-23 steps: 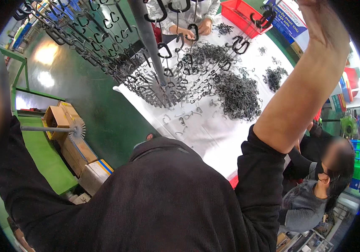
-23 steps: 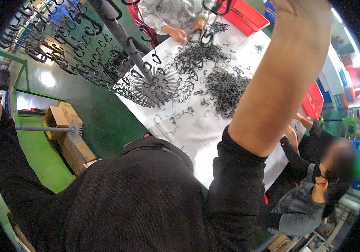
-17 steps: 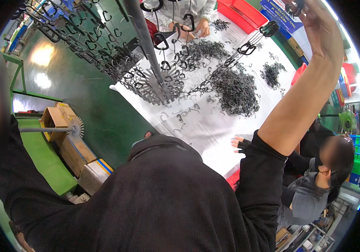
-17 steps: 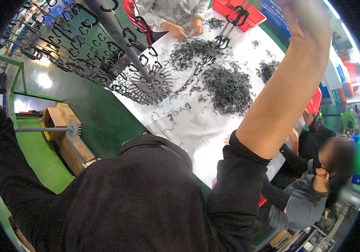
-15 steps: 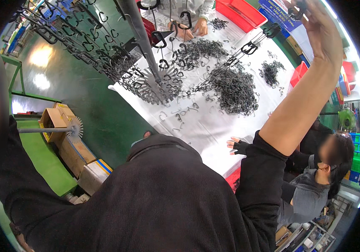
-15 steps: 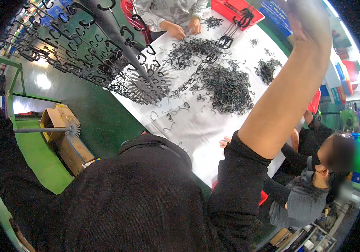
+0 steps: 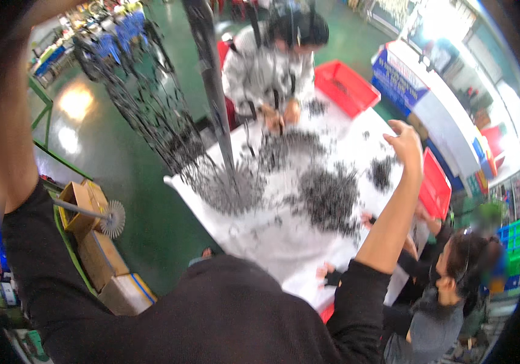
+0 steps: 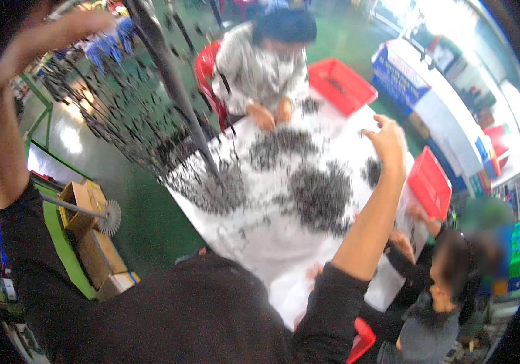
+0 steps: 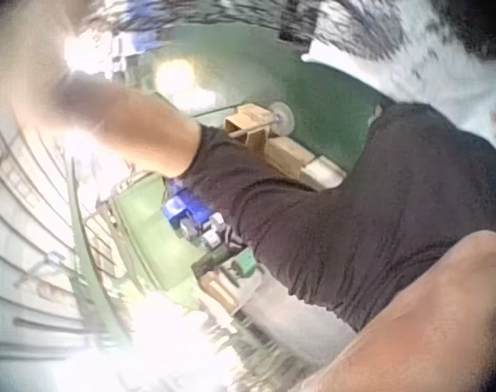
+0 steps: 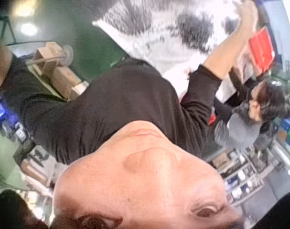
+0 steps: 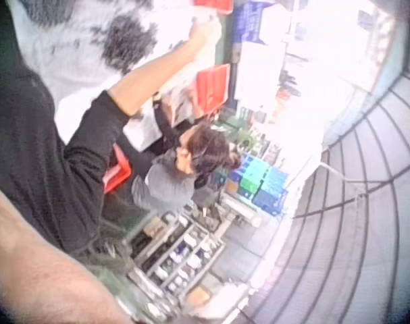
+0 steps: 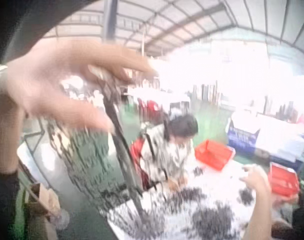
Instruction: The person repeatedly picks small black hooks from a table and attaches them one by one to a vertical metal stand with multiple tiers. The person also briefly gathers loose hooks into a small bag and places the bag on the table.
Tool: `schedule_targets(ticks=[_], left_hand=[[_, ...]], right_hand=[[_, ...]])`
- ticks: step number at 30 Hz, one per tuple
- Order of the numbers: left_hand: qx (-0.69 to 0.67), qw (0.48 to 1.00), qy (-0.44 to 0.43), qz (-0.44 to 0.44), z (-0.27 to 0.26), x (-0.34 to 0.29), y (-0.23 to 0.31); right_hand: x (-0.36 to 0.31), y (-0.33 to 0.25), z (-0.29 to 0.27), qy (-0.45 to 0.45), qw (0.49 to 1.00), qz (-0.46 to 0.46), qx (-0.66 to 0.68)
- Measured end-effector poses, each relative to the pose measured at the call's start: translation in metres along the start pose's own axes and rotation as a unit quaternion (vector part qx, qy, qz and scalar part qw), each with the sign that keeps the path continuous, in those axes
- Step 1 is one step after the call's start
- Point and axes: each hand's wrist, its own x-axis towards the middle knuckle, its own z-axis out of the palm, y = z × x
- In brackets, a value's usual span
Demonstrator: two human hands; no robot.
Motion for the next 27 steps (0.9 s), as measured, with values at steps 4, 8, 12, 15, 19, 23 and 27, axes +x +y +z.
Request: schedule_targets(ticks=[4, 8, 12, 15, 19, 23, 27], left_hand=[[-0.01, 1.0, -0.005, 0.017, -0.013, 0.005, -0.004], [-0.01, 0.996, 0.012, 0.091, -0.016, 0.01, -0.009], [0.019, 0.999, -0.03, 0.03, -0.015, 0.01, -0.008], [-0.008, 0.999, -0.029, 0.02, -0.014, 0.01, -0.007], [-0.014, 0.999, -0.027, 0.016, -0.012, 0.01, -0.01], [0.002, 1.0, -0.017, 0.0, -0.008, 0.009, -0.005], [0.033, 0.999, -0.015, -0.009, -0.008, 0.011, 0.005]], right_hand=[[-0.026, -0.109, -0.056, 0.034, 0.83, -0.28, 0.482], [-0.053, -0.189, -0.113, 0.028, 0.741, -0.316, 0.592], [-0.055, -0.221, -0.129, 0.003, 0.736, -0.328, 0.592], [-0.054, -0.226, -0.128, -0.014, 0.74, -0.316, 0.593], [-0.056, -0.223, -0.124, 0.034, 0.69, -0.336, 0.64], [-0.059, -0.205, -0.129, 0.027, 0.724, -0.317, 0.611], [-0.06, -0.199, -0.131, -0.073, 0.747, -0.326, 0.575]])
